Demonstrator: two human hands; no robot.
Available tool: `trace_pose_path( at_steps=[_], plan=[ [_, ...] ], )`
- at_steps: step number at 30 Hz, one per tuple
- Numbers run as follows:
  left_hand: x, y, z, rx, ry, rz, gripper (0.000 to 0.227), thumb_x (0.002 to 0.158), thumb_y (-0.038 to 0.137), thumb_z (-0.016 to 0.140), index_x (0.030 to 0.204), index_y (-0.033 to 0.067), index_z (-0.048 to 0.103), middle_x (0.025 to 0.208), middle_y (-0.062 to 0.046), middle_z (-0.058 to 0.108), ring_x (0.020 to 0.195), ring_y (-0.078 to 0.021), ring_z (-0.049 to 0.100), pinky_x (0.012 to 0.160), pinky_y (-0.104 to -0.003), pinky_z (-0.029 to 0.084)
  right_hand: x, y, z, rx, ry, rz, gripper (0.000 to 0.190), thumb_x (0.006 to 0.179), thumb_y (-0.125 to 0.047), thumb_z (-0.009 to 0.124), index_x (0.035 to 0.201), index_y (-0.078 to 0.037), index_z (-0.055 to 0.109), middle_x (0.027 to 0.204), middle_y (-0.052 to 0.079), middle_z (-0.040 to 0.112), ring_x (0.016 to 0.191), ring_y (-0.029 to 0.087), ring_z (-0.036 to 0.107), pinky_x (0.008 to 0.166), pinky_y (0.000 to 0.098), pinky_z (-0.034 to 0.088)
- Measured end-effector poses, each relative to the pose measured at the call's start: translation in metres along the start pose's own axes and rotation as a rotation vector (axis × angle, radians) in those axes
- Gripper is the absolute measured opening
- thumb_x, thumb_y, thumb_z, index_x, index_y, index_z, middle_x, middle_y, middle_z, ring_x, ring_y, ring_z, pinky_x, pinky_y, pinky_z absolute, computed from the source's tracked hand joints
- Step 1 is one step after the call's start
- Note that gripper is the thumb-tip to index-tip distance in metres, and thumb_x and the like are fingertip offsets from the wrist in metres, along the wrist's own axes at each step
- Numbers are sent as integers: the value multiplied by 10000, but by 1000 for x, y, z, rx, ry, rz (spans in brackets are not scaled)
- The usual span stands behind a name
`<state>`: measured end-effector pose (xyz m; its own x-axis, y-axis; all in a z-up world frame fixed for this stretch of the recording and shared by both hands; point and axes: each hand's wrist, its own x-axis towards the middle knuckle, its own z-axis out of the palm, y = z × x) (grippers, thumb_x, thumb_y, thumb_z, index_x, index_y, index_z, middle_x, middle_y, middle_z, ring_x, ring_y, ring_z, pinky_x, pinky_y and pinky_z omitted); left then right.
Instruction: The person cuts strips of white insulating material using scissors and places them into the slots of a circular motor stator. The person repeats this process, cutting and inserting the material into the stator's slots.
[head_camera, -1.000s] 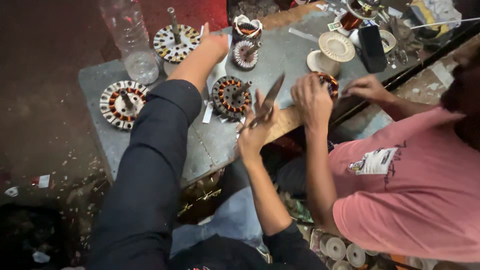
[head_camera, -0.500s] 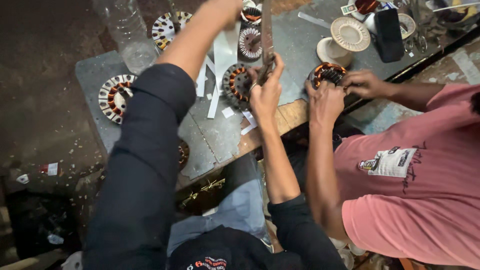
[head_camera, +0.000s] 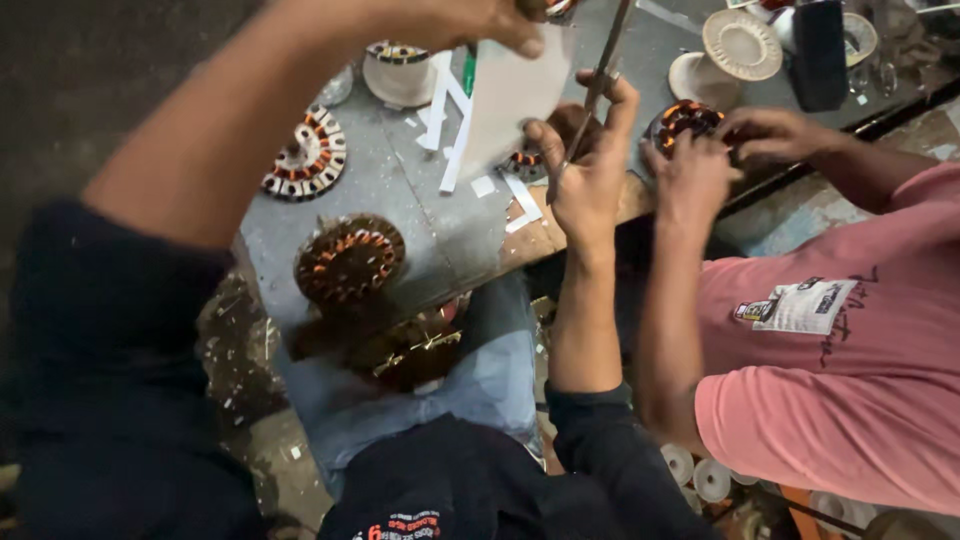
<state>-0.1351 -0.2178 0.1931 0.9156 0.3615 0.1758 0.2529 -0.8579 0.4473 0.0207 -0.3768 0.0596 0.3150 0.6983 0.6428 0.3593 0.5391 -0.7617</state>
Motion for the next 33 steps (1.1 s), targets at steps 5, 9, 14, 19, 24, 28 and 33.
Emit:
trace_pose_path(
  at_steps=[5, 9, 14, 19, 24, 28, 33],
  plan=[
    [-120, 73, 60, -416, 813, -9, 507, 1117, 207, 666, 1455, -36, 376, 1321, -238, 661, 1105, -265, 754, 922, -368, 642, -17, -34, 12, 291, 8, 233, 585, 971, 22, 830, 1340, -90, 391, 926, 79, 724, 810, 125, 691, 699, 236, 522],
    [-186, 103, 177, -863, 852, -400, 645, 1026, 95, 663, 1583, -3, 352, 1342, -192, 691, 1139, -213, 723, 927, -323, 621, -35, -29, 11, 308, -55, 372, 591, 940, 39, 812, 1327, -89, 384, 921, 93, 739, 762, 134, 692, 635, 243, 535],
    [-204, 84, 272, -1369, 795, -767, 364, 912, 85, 764, 1220, -99, 706, 941, -134, 762, 723, -157, 721, 601, -262, 560, -53, 1, 20, 217, -164, 413, 692, 962, 71, 809, 1452, -72, 341, 1069, 136, 731, 945, 161, 719, 788, 264, 562],
    [-209, 83, 305, -1562, 898, -798, 340, 919, 65, 750, 1201, -112, 683, 956, -137, 760, 748, -159, 726, 688, -283, 607, -93, 13, 5, 29, -16, 527, 771, 996, 11, 790, 1598, -43, 312, 1204, 141, 779, 1061, 174, 780, 935, 287, 645],
    [-217, 82, 339, -1608, 937, -832, 336, 905, 35, 757, 1202, -103, 682, 1014, -133, 762, 851, -165, 741, 783, -293, 622, -202, 5, -49, 160, -61, 606, 819, 1086, -248, 654, 1666, -97, 98, 939, 138, 699, 612, 156, 633, 513, 236, 451],
    [-209, 78, 344, -1653, 924, -849, 329, 902, 12, 766, 1201, -99, 686, 1037, -141, 761, 891, -169, 742, 810, -293, 617, -311, 1, -100, 392, -322, 809, 983, 1017, -300, 668, 1664, -128, -51, 870, 97, 627, 592, 131, 552, 482, 270, 439],
    [-205, 84, 345, -1687, 938, -858, 323, 925, -3, 763, 1217, -109, 674, 1039, -150, 768, 913, -172, 748, 832, -298, 627, -417, 0, -135, 301, -467, 1044, 1108, 899, -486, 862, 1652, -37, 185, 931, 65, 550, 794, 144, 522, 675, 275, 432]
  ],
)
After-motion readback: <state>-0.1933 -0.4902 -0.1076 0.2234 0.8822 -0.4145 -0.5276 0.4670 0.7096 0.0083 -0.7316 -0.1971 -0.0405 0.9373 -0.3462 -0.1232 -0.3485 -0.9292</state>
